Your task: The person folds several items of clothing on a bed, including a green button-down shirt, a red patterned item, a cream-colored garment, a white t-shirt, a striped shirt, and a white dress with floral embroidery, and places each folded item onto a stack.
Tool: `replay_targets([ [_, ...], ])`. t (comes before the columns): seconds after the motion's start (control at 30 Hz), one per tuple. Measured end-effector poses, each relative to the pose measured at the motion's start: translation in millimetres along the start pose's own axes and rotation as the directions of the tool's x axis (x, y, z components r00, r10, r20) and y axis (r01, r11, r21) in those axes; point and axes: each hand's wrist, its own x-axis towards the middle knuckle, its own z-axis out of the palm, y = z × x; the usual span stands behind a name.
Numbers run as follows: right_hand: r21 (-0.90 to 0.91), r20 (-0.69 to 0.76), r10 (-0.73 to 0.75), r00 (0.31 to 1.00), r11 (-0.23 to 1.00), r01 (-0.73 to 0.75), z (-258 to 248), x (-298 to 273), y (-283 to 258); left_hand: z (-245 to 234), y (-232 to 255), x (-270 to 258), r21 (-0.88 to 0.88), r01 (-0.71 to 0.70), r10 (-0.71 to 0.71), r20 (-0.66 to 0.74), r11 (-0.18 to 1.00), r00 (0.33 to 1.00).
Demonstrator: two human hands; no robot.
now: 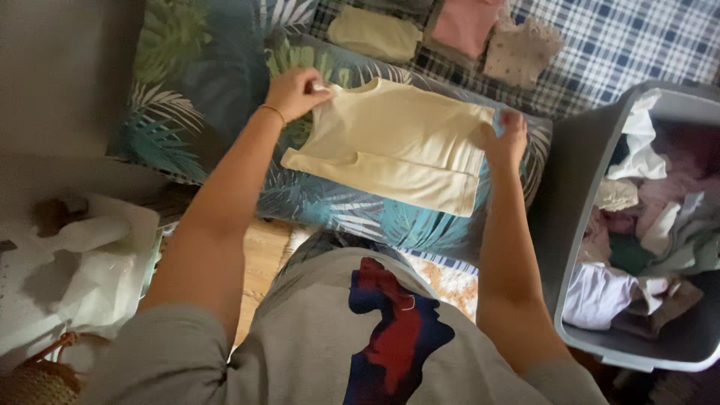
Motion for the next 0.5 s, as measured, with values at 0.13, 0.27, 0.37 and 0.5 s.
replay_targets([
  [0.13, 0.031, 0.031, -0.152, 0.988, 0.988, 0.151, 21.7, 32.8, -2.5, 13.9, -10.8, 4.6, -0.365, -0.024, 0.033, 0.018, 0.931, 0.999],
  [0.27, 0.123, 0.278, 0.261, 0.924, 0.945, -0.304, 17.0, 60.9, -6.2, 23.6, -19.4, 1.5, -0.536, 0.247, -0.302, -0.015, 0.807, 0.953],
  [0.37, 0.301, 0.335, 0.186, 0.924, 0.908, -0.292, 7.5, 55.9, -3.5, 4.3, -23.4, 4.2, -0.187, 0.295, -0.32, -0.121, 0.937, 0.94],
  [0.5, 0.231, 0.355, 0.216, 0.91, 0.922, -0.309, -4.2, 57.3, -21.3, -8.7, -10.2, -1.0, -0.331, 0.18, -0.247, -0.174, 0.926, 0.953],
])
